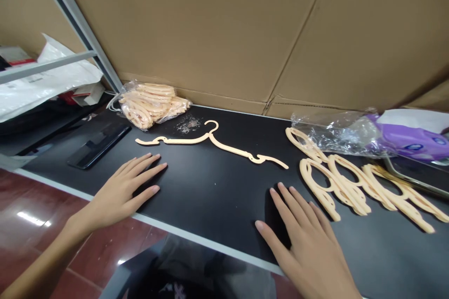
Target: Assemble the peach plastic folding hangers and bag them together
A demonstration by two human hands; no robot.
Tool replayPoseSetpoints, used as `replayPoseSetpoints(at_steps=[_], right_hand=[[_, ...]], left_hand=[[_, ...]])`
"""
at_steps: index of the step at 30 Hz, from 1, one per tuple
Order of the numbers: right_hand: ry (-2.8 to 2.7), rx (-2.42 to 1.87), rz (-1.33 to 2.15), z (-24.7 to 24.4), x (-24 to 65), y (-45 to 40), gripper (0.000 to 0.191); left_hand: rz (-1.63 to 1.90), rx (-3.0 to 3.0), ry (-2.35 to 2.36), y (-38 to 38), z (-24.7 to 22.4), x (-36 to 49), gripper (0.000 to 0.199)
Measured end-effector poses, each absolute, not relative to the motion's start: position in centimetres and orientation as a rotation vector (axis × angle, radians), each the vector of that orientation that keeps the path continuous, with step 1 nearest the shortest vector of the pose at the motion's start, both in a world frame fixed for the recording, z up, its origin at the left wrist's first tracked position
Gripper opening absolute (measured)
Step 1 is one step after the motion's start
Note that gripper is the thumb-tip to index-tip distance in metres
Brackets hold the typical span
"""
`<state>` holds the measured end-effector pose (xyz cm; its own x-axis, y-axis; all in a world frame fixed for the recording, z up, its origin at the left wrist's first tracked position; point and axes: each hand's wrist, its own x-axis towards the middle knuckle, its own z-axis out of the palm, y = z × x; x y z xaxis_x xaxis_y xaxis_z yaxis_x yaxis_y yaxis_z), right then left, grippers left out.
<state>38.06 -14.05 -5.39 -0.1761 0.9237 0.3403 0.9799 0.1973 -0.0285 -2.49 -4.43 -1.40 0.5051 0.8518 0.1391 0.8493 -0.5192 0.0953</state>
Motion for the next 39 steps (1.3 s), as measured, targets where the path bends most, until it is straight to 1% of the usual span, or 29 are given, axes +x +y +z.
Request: replayPoseSetpoints(at_steps=[5,9,12,15,16,18,20,21,24,29,31,33,36,39], right_hand=[[-2.158,-1.812,-0.307,-4.5,37.8,-13.1,0.062],[-2.137,-1.841,-0.322,-2.9,37.4,-10.5,0.057],[-2.171,-1.826,-0.326,-1.3,36.8,-7.2,0.050],[-2.165,-1.934,-0.288,0.1,35.5,-3.5,0.038],[-2.153,-1.959,-0.272,0.3,35.1,-2.4,0.037],[-2.117,-1.995,-0.269,0.3,34.3,-0.8,0.037],[-2.105,-1.985,-0.307,-0.3,33.9,0.0,0.039],[-2.110,-1.965,-0.332,-0.7,33.8,0.1,0.040],[-2.118,-1.893,-0.391,-1.9,34.2,-0.2,0.038],[-2.048,-1.795,-0.389,-2.7,34.7,-0.7,0.033],[-2.002,-1.773,-0.337,-2.7,34.8,-0.7,0.031],[-1.920,-1.766,-0.206,-2.6,34.9,-0.6,0.029],[-1.676,-1.731,0.117,-2.5,35.0,-0.4,0.029],[-1.329,-1.574,0.413,-2.3,35.0,-0.2,0.029]], left_hand=[[0.264,2.705,1.535,-4.4,-1.3,-2.4,0.053],[0.329,2.694,1.526,-4.3,-1.3,-2.5,0.051],[0.464,2.661,1.532,-3.6,-1.0,-2.1,0.048],[0.632,2.662,1.501,-1.4,-0.3,-0.2,0.044],[0.652,2.696,1.461,-0.3,-0.1,0.8,0.043],[0.653,2.759,1.403,2.2,0.3,3.3,0.044],[0.571,2.797,1.394,4.8,0.3,5.9,0.047],[0.518,2.803,1.398,5.9,0.1,7.0,0.045],[0.421,2.822,1.318,7.9,-0.7,9.2,0.029],[0.575,2.773,1.288,7.6,-1.5,9.1,0.023],[0.703,2.699,1.305,7.1,-1.4,8.9,0.020],[0.864,2.604,1.298,6.7,-1.1,8.8,0.019],[1.096,2.486,1.225,6.3,-0.8,8.9,0.021],[1.252,2.412,1.145,6.0,-0.9,8.8,0.025]])
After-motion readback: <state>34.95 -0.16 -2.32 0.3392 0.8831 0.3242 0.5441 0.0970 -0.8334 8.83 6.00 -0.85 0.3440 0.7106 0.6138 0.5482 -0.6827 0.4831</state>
